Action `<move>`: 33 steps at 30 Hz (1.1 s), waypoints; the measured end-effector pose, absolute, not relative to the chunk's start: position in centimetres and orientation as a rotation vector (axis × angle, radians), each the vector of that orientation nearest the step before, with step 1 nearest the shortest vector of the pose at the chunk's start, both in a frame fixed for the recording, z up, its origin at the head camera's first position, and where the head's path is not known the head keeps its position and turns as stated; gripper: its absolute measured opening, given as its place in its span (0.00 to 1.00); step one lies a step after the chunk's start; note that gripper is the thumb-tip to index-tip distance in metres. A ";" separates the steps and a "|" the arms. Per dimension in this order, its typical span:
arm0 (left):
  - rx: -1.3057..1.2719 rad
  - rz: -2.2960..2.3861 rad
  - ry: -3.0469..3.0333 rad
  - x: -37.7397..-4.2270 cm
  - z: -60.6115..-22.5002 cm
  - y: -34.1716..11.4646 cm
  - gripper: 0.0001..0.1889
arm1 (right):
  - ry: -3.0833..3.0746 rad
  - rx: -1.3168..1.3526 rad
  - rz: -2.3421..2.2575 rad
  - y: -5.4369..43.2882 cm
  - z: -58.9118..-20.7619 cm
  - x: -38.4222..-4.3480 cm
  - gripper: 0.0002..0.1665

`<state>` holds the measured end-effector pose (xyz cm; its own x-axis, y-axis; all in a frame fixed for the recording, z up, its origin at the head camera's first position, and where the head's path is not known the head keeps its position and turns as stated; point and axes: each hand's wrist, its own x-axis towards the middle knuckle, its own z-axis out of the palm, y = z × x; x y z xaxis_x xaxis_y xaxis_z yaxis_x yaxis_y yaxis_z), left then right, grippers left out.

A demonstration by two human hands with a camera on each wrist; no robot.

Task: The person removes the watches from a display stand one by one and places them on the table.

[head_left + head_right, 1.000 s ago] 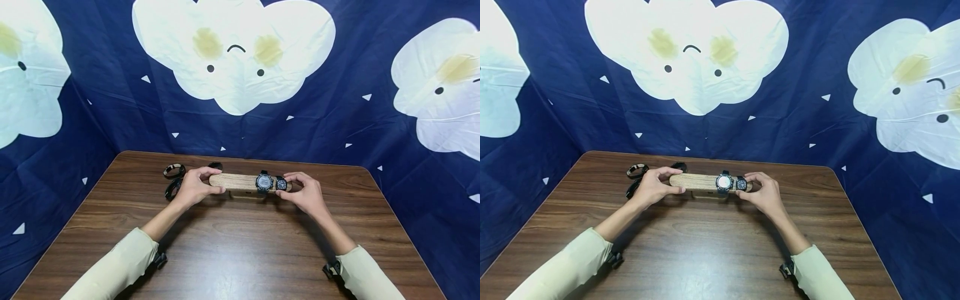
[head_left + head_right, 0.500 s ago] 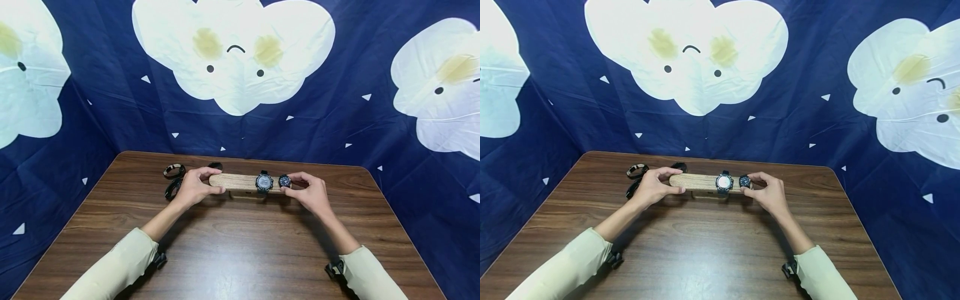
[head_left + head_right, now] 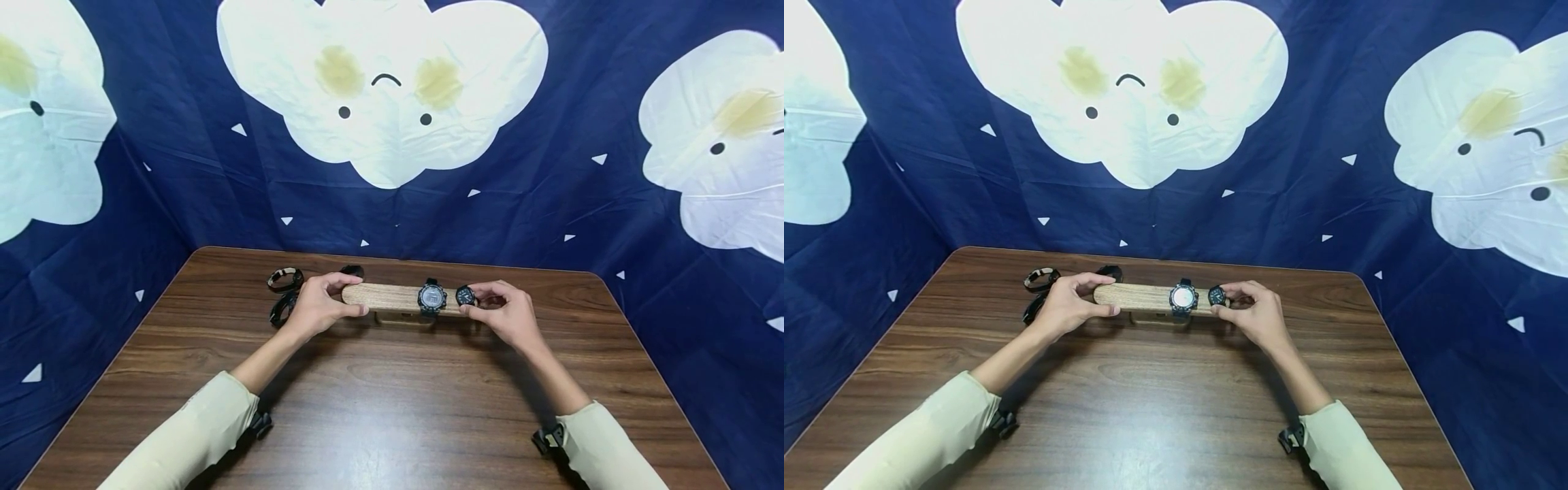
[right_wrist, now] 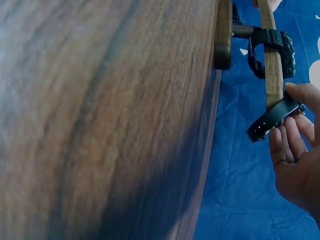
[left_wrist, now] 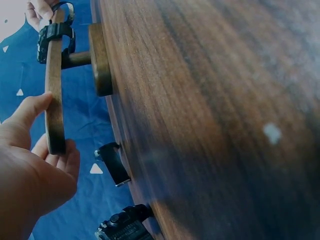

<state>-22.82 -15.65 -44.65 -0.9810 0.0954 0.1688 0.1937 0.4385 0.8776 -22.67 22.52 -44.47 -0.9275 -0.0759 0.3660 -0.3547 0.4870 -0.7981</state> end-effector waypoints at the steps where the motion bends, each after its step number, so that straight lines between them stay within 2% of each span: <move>1: -0.259 -1.592 -2.585 -22.8 -44.6 -15.7 0.31 | -2.455 0.351 1.424 22.6 -44.5 -22.7 0.24; 33: -0.277 -1.675 -2.539 -22.7 -44.7 -15.6 0.31 | -2.364 0.256 1.715 24.3 -44.6 -23.2 0.25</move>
<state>-22.72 -15.63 -44.66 -0.9799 0.1028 0.1712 0.1978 0.3832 0.9022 -23.20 24.32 -44.61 -0.9630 -0.0179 0.2689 -0.2611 0.3078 -0.9149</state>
